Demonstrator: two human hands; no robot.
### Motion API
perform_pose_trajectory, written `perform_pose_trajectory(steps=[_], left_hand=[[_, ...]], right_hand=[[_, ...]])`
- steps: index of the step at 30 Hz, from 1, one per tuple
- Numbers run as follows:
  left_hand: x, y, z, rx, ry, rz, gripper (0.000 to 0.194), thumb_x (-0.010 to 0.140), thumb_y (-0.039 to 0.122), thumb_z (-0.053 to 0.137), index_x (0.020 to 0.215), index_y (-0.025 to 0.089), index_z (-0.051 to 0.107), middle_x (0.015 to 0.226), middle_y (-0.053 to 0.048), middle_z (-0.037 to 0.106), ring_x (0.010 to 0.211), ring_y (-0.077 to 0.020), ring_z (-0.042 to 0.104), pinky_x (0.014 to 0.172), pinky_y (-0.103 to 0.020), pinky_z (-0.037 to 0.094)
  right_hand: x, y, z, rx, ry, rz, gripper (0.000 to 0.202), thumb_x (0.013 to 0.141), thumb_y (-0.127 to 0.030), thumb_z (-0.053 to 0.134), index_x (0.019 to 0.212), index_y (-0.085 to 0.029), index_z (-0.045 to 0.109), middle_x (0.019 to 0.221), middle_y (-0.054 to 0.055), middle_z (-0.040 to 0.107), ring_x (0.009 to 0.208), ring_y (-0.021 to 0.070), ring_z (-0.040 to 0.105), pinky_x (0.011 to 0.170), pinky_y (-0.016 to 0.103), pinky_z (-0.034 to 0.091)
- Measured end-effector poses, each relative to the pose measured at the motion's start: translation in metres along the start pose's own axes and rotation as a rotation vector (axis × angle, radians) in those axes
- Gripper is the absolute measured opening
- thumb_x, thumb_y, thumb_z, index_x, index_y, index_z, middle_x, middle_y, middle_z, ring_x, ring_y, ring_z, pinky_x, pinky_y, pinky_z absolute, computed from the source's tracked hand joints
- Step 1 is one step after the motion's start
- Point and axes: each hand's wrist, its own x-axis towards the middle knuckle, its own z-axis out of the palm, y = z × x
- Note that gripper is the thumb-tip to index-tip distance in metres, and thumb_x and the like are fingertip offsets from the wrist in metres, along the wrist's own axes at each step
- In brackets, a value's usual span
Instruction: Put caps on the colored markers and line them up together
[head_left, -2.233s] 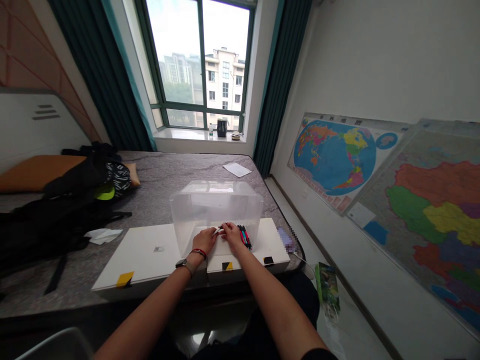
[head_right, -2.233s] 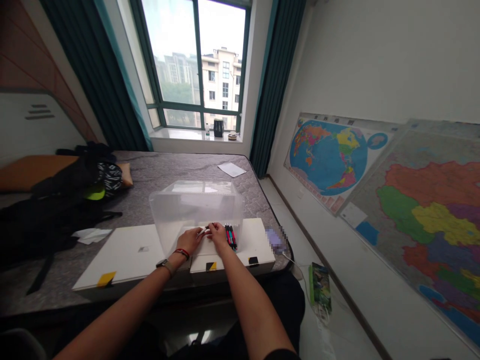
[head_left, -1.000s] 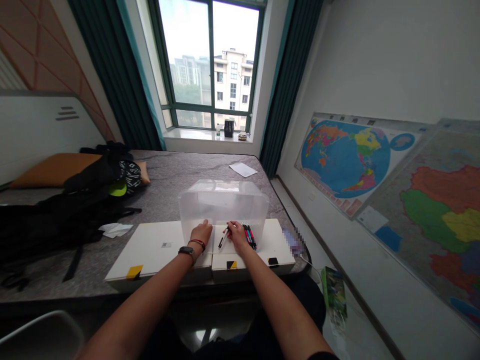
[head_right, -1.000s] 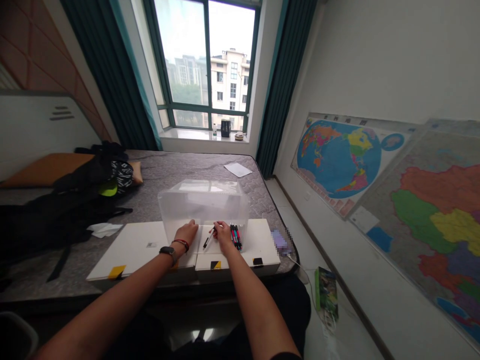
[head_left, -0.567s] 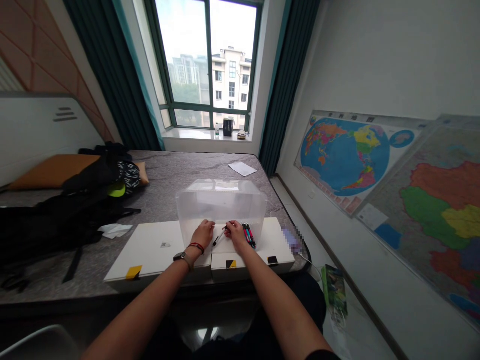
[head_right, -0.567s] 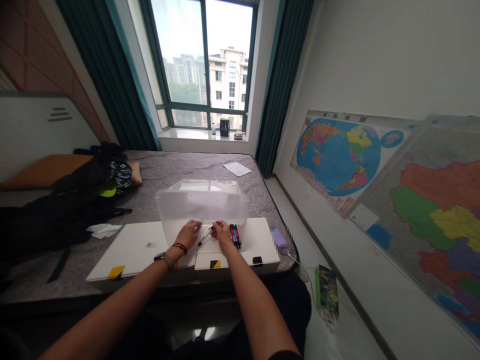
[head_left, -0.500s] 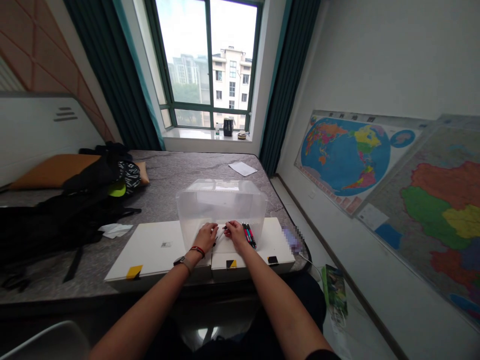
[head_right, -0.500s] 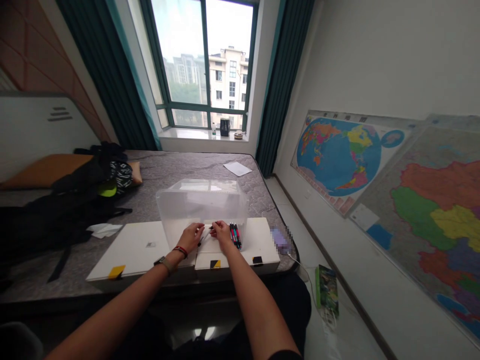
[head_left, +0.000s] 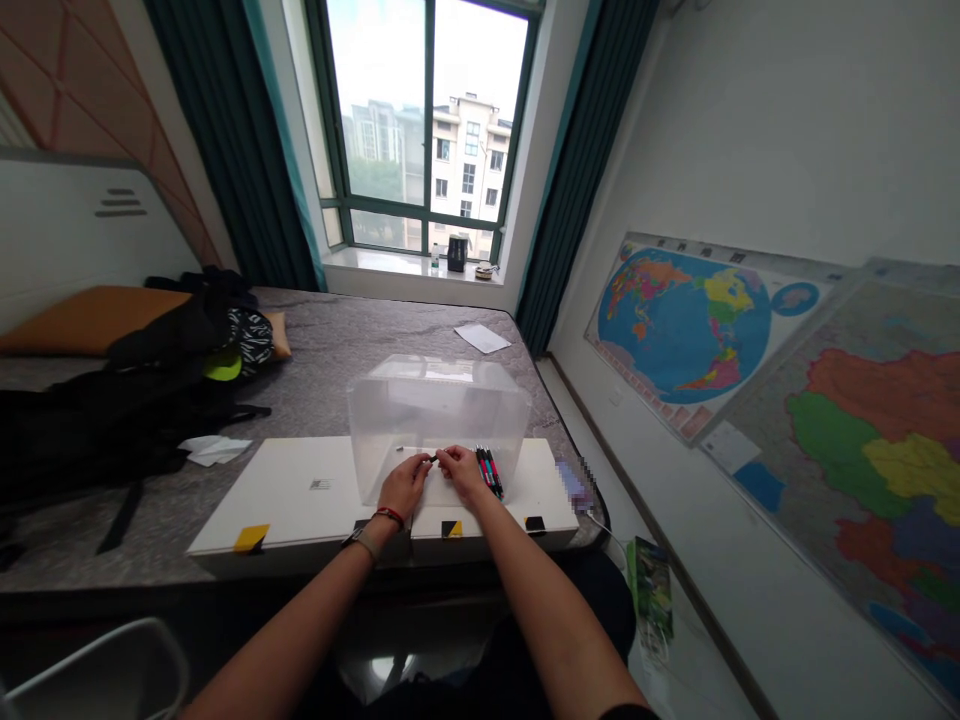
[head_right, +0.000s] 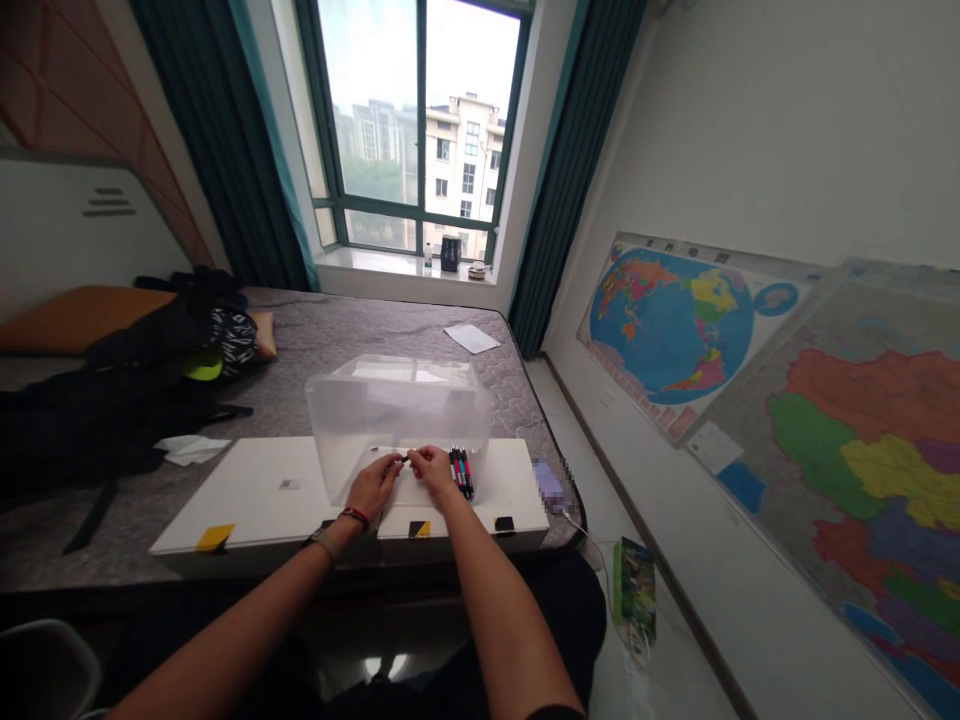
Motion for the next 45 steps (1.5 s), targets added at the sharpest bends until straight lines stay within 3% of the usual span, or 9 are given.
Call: perform_pose_trajectory(steps=[4, 9, 16, 24, 28, 34, 39, 45], left_hand=[[-0.002, 0.007, -0.005, 0.066, -0.062, -0.056, 0.034, 0.095, 0.039, 0.038, 0.117, 0.024, 0.060, 0.110, -0.004, 0.069, 0.099, -0.0193, 0.063, 0.084, -0.028, 0.045], [-0.002, 0.011, -0.007, 0.201, -0.112, -0.050, 0.038, 0.098, 0.041, 0.029, 0.105, 0.025, 0.063, 0.095, -0.005, 0.071, 0.088, -0.0198, 0.065, 0.073, -0.027, 0.042], [-0.004, 0.009, -0.005, 0.135, -0.027, -0.084, 0.035, 0.093, 0.050, 0.040, 0.115, 0.024, 0.051, 0.086, -0.002, 0.070, 0.079, -0.0202, 0.067, 0.063, -0.025, 0.039], [-0.005, 0.012, -0.010, 0.129, -0.101, 0.000, 0.032, 0.095, 0.048, 0.034, 0.103, 0.027, 0.057, 0.080, 0.000, 0.070, 0.079, -0.0185, 0.065, 0.066, -0.025, 0.038], [-0.005, 0.013, -0.010, 0.179, -0.099, 0.008, 0.037, 0.098, 0.042, 0.028, 0.095, 0.027, 0.062, 0.091, -0.003, 0.070, 0.085, -0.0182, 0.065, 0.070, -0.025, 0.038], [-0.005, 0.011, -0.006, 0.182, -0.056, -0.076, 0.034, 0.093, 0.049, 0.039, 0.114, 0.025, 0.052, 0.082, -0.001, 0.069, 0.078, -0.0192, 0.066, 0.063, -0.025, 0.037], [-0.005, 0.009, -0.005, 0.169, -0.039, -0.046, 0.029, 0.094, 0.047, 0.039, 0.110, 0.027, 0.052, 0.092, -0.001, 0.069, 0.080, -0.0191, 0.066, 0.065, -0.025, 0.039], [-0.006, 0.013, -0.008, 0.147, -0.051, -0.055, 0.033, 0.095, 0.047, 0.034, 0.104, 0.027, 0.058, 0.092, -0.002, 0.070, 0.084, -0.0184, 0.065, 0.068, -0.025, 0.040]], right_hand=[[-0.002, -0.003, 0.001, 0.001, -0.019, 0.016, 0.034, 0.066, -0.046, 0.073, 0.072, -0.016, 0.059, 0.059, -0.001, 0.059, 0.048, 0.0082, 0.046, 0.048, 0.021, 0.034], [-0.005, -0.007, 0.002, 0.042, -0.045, 0.030, 0.033, 0.067, -0.044, 0.073, 0.078, -0.015, 0.062, 0.063, 0.000, 0.062, 0.049, 0.0076, 0.046, 0.048, 0.021, 0.033], [-0.008, -0.010, 0.005, 0.012, 0.008, 0.017, 0.036, 0.067, -0.047, 0.073, 0.075, -0.015, 0.061, 0.062, 0.000, 0.060, 0.049, 0.0077, 0.046, 0.049, 0.021, 0.035], [-0.004, -0.002, 0.003, -0.226, -0.032, -0.061, 0.041, 0.075, -0.054, 0.063, 0.060, -0.018, 0.055, 0.051, -0.002, 0.054, 0.045, 0.0085, 0.043, 0.046, 0.021, 0.034], [-0.002, 0.000, 0.003, -0.181, -0.037, -0.042, 0.036, 0.073, -0.051, 0.065, 0.064, -0.017, 0.058, 0.055, -0.001, 0.056, 0.048, 0.0089, 0.047, 0.049, 0.021, 0.037], [-0.003, -0.001, 0.002, -0.053, -0.046, 0.030, 0.029, 0.068, -0.044, 0.070, 0.073, -0.016, 0.062, 0.060, -0.002, 0.058, 0.054, 0.0099, 0.053, 0.056, 0.023, 0.044], [-0.005, -0.006, 0.003, 0.006, -0.038, 0.056, 0.031, 0.067, -0.043, 0.072, 0.081, -0.016, 0.064, 0.064, -0.001, 0.060, 0.056, 0.0099, 0.054, 0.056, 0.022, 0.044], [-0.007, -0.007, 0.006, -0.078, -0.007, 0.001, 0.034, 0.068, -0.048, 0.071, 0.071, -0.017, 0.056, 0.058, -0.002, 0.058, 0.047, 0.0086, 0.047, 0.047, 0.021, 0.037]])
